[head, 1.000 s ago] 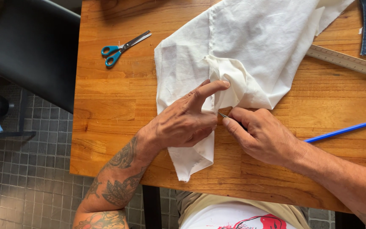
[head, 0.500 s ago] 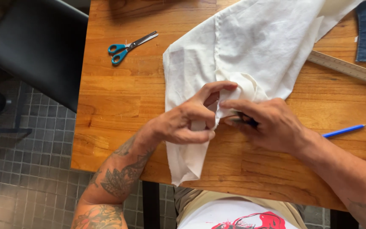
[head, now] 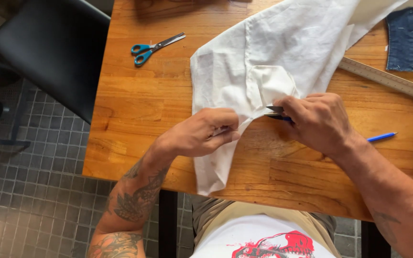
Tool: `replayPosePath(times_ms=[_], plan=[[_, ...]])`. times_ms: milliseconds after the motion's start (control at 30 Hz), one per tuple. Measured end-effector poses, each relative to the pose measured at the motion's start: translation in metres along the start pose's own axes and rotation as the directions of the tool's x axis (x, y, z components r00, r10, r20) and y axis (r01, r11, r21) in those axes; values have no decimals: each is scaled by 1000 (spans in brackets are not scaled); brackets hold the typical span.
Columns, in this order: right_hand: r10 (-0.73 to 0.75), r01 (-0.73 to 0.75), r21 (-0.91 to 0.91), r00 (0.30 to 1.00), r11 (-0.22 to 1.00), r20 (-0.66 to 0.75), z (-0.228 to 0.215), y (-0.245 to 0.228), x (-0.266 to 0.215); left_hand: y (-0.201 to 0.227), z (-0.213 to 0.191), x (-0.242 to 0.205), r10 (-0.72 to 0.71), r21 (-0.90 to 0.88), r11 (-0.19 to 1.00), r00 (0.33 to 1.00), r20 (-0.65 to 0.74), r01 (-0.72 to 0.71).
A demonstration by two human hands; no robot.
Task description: The person uses a seam ripper to carefully cut and remove stitches from a white fabric garment laid on a wooden table. The person holds the fabric with one hand and manipulates the tool with the other to separate the seams.
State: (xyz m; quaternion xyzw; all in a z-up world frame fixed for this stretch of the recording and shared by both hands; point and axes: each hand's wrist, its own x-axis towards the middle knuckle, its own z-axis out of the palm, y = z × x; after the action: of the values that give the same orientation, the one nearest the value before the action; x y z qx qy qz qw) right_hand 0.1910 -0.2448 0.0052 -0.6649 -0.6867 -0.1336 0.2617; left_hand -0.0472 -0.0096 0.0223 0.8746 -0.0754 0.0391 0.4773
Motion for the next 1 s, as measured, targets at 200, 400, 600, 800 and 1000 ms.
replayPosePath(times_ms=[200, 400, 600, 800, 1000], plan=[[-73, 72, -14, 987, 997, -144, 9, -3, -22, 22, 2, -11, -215, -51, 975, 976, 42, 217], [-86, 94, 23, 969, 995, -232, 13, -16, -34, 37, 43, -2, -253, -13, 967, 962, -100, 253], [-5, -8, -125, 995, 992, -104, -3, -10, -41, 33, 49, -1, -67, 127, 987, 977, -203, 94], [264, -262, -179, 964, 948, -9, 8, 8, -47, 26, 40, 17, 373, 251, 912, 911, -175, -325], [443, -444, 21, 889, 896, -119, 30, 41, -26, 19, 23, 40, 357, -79, 928, 929, -97, -365]])
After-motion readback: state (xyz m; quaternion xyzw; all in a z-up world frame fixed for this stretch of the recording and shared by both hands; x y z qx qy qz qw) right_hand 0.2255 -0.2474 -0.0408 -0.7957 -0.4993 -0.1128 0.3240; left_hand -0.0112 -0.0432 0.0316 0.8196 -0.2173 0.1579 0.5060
